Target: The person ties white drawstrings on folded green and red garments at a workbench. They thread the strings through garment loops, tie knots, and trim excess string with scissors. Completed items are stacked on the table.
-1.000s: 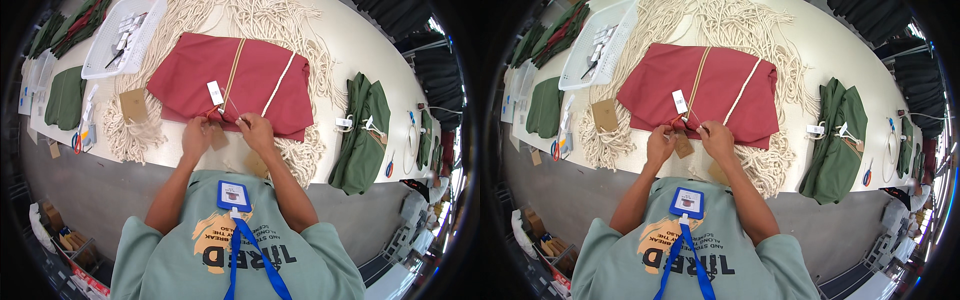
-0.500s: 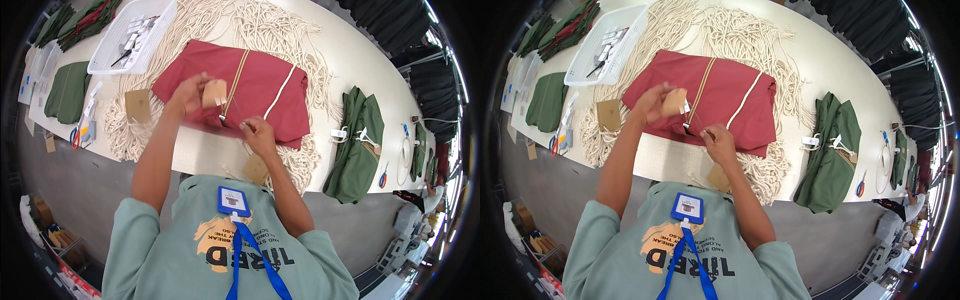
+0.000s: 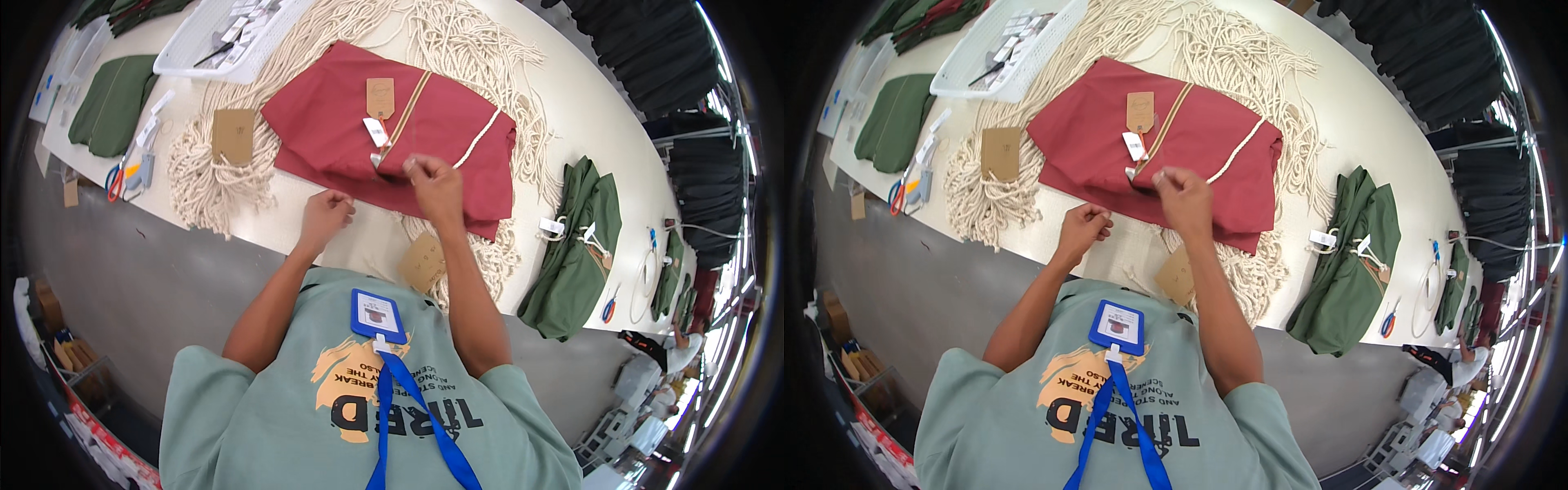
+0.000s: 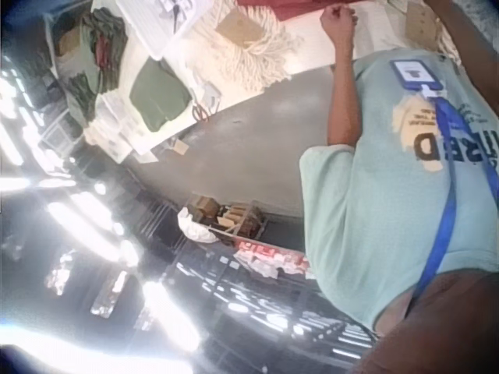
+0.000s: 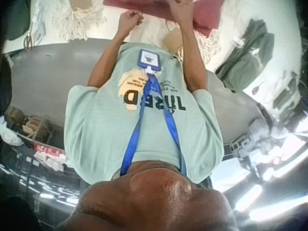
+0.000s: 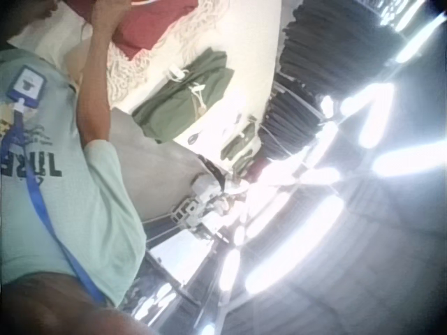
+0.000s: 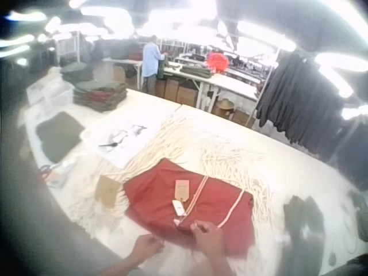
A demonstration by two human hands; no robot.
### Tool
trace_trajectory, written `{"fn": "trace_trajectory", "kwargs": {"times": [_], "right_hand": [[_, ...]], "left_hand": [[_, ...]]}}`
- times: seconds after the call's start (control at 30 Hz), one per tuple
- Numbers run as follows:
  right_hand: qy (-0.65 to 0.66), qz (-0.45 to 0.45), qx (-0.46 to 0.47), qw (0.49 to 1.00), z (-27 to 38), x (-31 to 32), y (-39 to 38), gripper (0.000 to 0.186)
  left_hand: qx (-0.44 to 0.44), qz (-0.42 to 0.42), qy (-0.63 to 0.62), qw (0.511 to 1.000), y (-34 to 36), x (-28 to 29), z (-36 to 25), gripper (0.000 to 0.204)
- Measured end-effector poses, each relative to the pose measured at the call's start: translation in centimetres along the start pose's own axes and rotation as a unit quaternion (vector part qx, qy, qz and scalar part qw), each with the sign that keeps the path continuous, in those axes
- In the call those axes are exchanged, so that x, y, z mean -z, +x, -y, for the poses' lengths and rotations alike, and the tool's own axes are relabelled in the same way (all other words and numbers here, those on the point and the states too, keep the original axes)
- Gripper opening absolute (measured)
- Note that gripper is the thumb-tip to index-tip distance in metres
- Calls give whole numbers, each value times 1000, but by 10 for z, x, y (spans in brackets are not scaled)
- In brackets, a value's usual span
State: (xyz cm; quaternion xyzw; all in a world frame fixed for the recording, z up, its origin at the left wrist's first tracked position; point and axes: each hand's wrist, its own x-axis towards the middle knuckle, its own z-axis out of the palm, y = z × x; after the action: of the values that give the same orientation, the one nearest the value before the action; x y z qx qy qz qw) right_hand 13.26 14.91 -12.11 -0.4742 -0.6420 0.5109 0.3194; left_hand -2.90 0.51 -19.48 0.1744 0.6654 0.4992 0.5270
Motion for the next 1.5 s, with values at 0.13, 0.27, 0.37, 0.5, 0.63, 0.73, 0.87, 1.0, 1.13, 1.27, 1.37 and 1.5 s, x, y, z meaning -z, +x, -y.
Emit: {"fn": "trace_trajectory", "kwargs": {"times": [0.13,0.27,0.37,0.5,0.63,0.73,0.87,1.0,1.13,1.27,1.37,1.5], "right_hand": [[92,35,-27,995,46,18,30,23],[117,38,-29,992,61,18,42,21],[98,45,-19,994,58,12,42,19],[78,27,0,997,54,14,42,18],[21,3,31,999,58,29,47,19],[-19,32,28,999,55,37,39,20],[-66,85,4,994,36,28,17,21],[-72,102,-21,992,5,19,-1,22],[-92,141,-31,985,-16,15,-19,20],[-102,117,-9,988,-11,18,-41,18],[-97,112,47,988,9,23,-45,14],[-167,130,141,967,55,53,-28,12]], "left_hand": [[-88,10,126,988,19,-38,1,35],[-60,-19,86,994,44,-85,-11,48],[37,-6,-48,998,70,-112,-24,37],[86,-59,-196,975,92,-123,-30,19],[95,34,-294,950,43,-51,-38,23],[20,84,27,996,-13,47,-76,25],[-49,109,187,975,-49,117,-124,12],[18,71,176,982,-54,118,-107,21],[1,-81,606,791,-72,105,-73,37],[-339,-99,414,839,-75,53,-55,27],[-243,-57,354,901,-53,-7,-42,34],[-59,58,402,912,-36,-24,-39,43]]}}
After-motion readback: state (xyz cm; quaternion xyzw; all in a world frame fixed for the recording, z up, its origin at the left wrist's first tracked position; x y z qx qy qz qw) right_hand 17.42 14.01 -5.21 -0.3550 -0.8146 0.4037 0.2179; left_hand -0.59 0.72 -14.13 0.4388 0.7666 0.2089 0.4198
